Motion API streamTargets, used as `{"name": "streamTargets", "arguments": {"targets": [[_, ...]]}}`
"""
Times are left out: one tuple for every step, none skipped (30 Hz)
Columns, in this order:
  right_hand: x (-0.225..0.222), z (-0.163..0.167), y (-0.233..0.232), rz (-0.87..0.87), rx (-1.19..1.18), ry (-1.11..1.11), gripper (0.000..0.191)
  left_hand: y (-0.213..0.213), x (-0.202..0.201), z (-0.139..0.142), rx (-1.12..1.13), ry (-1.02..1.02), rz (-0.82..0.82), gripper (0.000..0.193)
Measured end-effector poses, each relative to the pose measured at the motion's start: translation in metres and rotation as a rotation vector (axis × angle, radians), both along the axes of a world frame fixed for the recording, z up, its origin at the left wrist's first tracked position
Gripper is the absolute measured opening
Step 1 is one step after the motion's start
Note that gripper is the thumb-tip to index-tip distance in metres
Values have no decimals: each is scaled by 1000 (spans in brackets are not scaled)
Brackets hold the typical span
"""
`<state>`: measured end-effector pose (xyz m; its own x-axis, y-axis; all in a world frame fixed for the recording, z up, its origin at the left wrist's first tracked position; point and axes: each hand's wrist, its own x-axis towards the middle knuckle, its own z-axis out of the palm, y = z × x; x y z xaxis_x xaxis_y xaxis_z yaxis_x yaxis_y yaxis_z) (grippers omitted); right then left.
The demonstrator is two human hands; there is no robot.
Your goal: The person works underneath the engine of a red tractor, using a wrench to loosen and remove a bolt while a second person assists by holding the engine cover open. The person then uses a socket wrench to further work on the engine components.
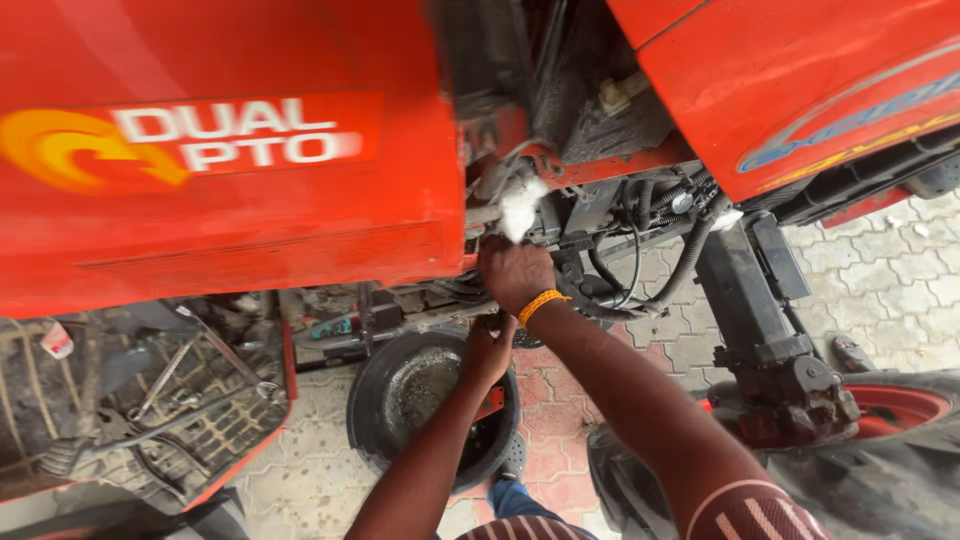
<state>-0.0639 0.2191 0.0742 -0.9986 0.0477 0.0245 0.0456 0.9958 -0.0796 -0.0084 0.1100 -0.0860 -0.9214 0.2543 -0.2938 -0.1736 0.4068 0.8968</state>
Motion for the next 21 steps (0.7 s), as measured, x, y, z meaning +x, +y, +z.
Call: {"name": "streamTargets", "arguments": {"targets": [[-1,-2,7,95,52,-49,30,4,-2,1,-65,38,35,60],[-3,-3,15,187,102,-97,35,5,-4,3,-131,78,66,62],[-6,-4,24,277,151,-138,41,5,-7,5,-200,125,95,65],[-11,-5,32,323,148,-194,42,5,-11,6,-232,104,63,66],[-16,-5,40,372,147,-251,43,4,-14,6,-263,81,33,69],[-21,-3,46,423,146,-313,44,4,-17,6,-293,53,4,72],[-24,-1,52,502,178,-243,46,3,-20,6,-245,44,-6,73],[-27,3,55,578,209,-168,51,2,-22,4,-197,38,-17,74],[-29,8,56,652,240,-87,56,1,-24,3,-150,39,-28,74],[-28,13,55,598,236,-191,57,0,-25,1,-150,9,-20,75],[-26,19,53,544,232,-296,57,-1,-25,0,-149,-22,-11,76],[-23,24,49,487,225,-400,58,-1,-26,-1,-149,-53,-4,77],[-20,28,44,419,205,-410,55,-2,-26,-2,-140,-75,-12,78],[-18,31,39,353,187,-418,53,-2,-26,-2,-130,-96,-19,78],[-15,32,34,287,169,-428,51,-3,-26,-2,-119,-117,-26,78],[-13,31,30,265,154,-432,51,-3,-26,-3,-158,-97,-27,78],[-11,28,27,237,141,-436,50,-3,-26,-3,-195,-76,-33,78],[-11,24,27,206,129,-444,50,-2,-26,-3,-229,-57,-41,78],[-11,19,29,250,148,-342,50,-2,-26,-4,-219,-55,-36,79],[-11,14,32,294,166,-238,50,-1,-26,-5,-212,-51,-30,80],[-14,9,36,337,183,-128,52,-1,-27,-7,-207,-43,-24,81]]}}
